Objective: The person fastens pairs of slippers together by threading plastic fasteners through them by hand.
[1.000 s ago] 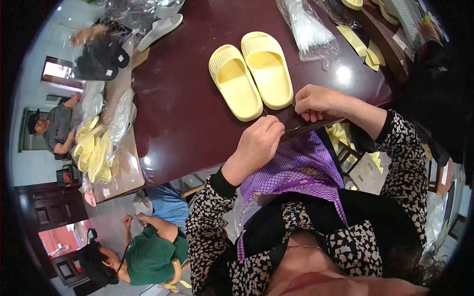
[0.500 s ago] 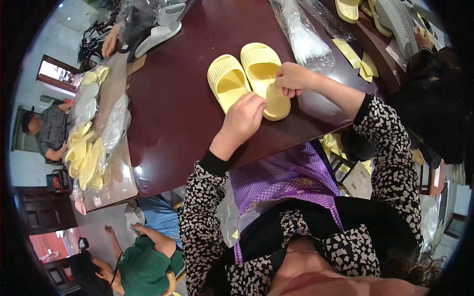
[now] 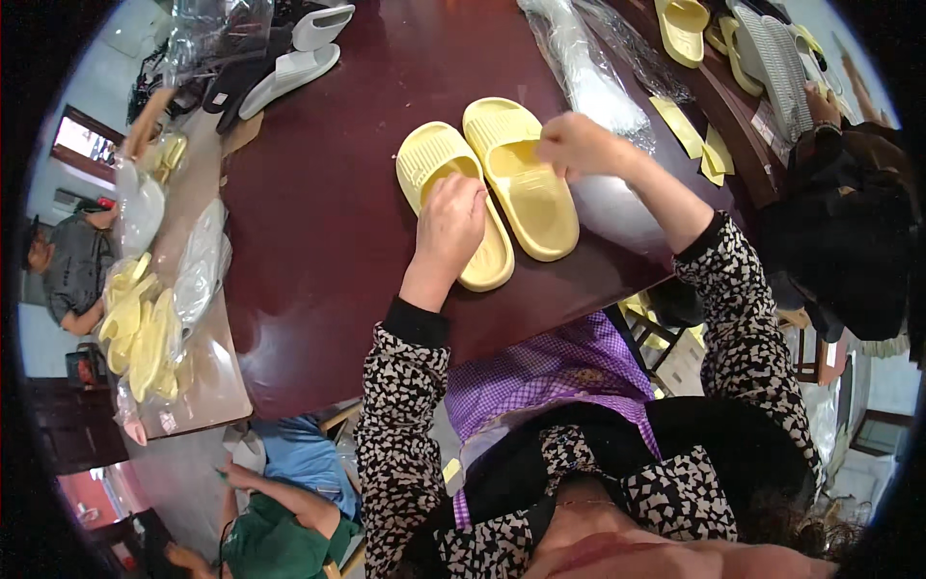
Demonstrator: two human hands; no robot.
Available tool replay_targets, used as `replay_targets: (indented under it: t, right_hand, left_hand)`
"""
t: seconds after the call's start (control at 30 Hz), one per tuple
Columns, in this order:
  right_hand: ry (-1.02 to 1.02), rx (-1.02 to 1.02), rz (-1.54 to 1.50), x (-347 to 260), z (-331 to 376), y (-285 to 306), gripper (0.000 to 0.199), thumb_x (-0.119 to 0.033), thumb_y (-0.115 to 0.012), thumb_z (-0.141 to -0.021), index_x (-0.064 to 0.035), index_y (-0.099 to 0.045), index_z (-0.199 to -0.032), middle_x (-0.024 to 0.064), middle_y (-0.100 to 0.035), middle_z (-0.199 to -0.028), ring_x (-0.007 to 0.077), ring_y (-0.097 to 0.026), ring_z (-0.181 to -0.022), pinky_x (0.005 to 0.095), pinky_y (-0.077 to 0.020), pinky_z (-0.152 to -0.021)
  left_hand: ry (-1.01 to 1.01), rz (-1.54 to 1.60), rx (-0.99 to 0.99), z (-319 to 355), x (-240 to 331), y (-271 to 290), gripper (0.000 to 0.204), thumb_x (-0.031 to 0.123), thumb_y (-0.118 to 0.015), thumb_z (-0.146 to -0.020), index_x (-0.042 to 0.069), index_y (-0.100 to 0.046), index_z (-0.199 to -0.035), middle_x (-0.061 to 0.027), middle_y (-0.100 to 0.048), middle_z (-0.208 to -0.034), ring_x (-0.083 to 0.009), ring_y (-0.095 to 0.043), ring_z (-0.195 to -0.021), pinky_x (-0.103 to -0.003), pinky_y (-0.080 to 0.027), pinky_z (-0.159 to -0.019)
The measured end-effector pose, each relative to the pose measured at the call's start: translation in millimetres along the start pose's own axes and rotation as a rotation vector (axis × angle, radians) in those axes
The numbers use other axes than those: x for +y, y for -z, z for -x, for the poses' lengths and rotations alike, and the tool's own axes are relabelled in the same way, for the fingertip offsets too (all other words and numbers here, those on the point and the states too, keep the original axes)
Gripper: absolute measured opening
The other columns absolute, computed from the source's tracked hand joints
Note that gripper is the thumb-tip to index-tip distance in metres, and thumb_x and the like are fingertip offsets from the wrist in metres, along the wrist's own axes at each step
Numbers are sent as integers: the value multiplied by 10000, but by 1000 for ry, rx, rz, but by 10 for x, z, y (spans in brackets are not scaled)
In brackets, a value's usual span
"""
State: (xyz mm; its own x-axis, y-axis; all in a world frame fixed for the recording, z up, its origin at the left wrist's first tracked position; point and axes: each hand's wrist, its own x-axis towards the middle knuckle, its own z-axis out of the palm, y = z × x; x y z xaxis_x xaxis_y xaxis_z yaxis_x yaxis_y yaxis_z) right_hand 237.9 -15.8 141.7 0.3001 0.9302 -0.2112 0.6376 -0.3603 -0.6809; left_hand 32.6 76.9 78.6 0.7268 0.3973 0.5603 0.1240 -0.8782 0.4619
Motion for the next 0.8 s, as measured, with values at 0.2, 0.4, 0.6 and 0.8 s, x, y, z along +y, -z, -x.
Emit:
replay_targets:
  t: [0.2, 0.4, 0.6, 0.8]
  right_hand:
    - [-20, 279, -44, 351, -630, 195, 366, -293, -579, -838, 36, -609, -680, 111, -586, -571, 175, -554, -454, 318, -442, -447]
    - [-107, 290, 214, 327, -1042, 48, 304, -273, -610, -811, 20, -658, -743, 111, -609, -617, 228, -615, -592, 340, -496, -606]
    - [330, 502, 155, 334, -1259, -24, 252, -236, -634, -796, 14, -664, -815, 111, -633, -708, 187, -603, -664, 298, -477, -652]
    - [427, 137, -127, -326, -1308, -223, 180, -157, -634, -788, 4, -655, -864, 72, -638, -755, 155, -579, -720, 288, -468, -691]
  left_hand:
    - [-44, -49, 18, -14, -106, -48, 52, 58, -580, -797, 17, -553, -782, -128, -563, -798, -300, -551, -803, -401, -452, -732]
    - [-46, -80, 38, 15, -141, -40, 38, 25, -580, -792, -3, -561, -808, -129, -565, -808, -295, -566, -795, -385, -463, -727]
    - [-57, -99, 99, 18, -166, -70, 44, 38, -573, -770, 36, -535, -750, -103, -542, -794, -273, -571, -791, -364, -472, -708]
    - [-41, -105, 88, 40, -192, -78, 23, 38, -548, -769, 36, -538, -749, -102, -537, -795, -272, -568, -789, -366, -472, -708]
